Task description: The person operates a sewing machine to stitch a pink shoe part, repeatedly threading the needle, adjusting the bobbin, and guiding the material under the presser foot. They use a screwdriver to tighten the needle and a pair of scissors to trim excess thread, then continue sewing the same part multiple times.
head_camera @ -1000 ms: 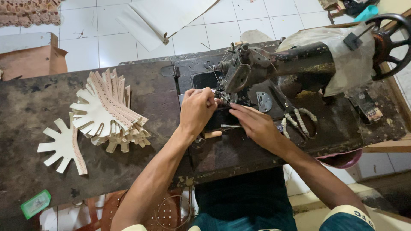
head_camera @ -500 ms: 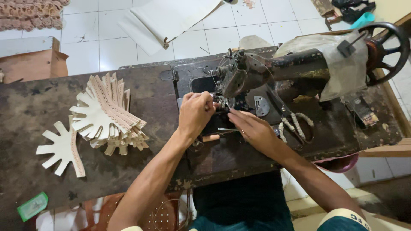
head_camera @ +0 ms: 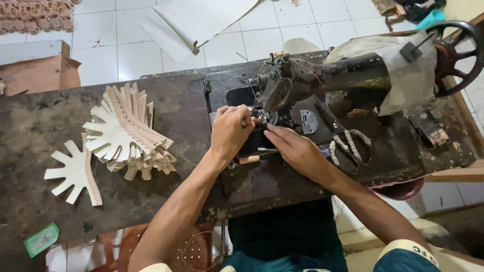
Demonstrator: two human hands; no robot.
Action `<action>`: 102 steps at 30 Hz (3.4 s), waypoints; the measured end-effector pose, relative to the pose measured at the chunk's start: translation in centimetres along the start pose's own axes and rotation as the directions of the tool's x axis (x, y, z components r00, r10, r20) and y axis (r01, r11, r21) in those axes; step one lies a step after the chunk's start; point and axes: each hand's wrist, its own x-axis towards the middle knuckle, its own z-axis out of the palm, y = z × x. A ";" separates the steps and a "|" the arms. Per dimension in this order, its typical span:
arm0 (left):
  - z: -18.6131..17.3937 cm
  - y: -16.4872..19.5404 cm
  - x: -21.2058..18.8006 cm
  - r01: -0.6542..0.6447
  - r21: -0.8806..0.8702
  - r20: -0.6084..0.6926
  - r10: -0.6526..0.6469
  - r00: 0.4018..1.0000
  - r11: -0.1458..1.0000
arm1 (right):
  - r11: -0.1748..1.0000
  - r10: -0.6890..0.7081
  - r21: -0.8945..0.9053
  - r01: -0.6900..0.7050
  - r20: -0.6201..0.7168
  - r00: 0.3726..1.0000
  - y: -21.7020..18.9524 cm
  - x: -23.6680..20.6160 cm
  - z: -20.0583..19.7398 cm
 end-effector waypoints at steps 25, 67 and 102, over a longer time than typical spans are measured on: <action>0.2 -0.1 0.1 -0.007 0.021 -0.021 0.008 1.000 1.000 | 0.988 0.082 0.131 -0.083 0.018 0.996 0.7 -0.8 0.1; 0.9 -0.3 -0.1 0.008 0.013 -0.005 -0.008 1.000 1.000 | 0.943 0.154 0.288 -0.167 0.067 0.986 3.0 -0.9 0.5; 0.8 -0.3 0.0 -0.038 -0.004 0.013 0.038 0.999 0.999 | 0.705 0.580 0.453 -0.546 0.076 0.811 2.7 0.6 0.0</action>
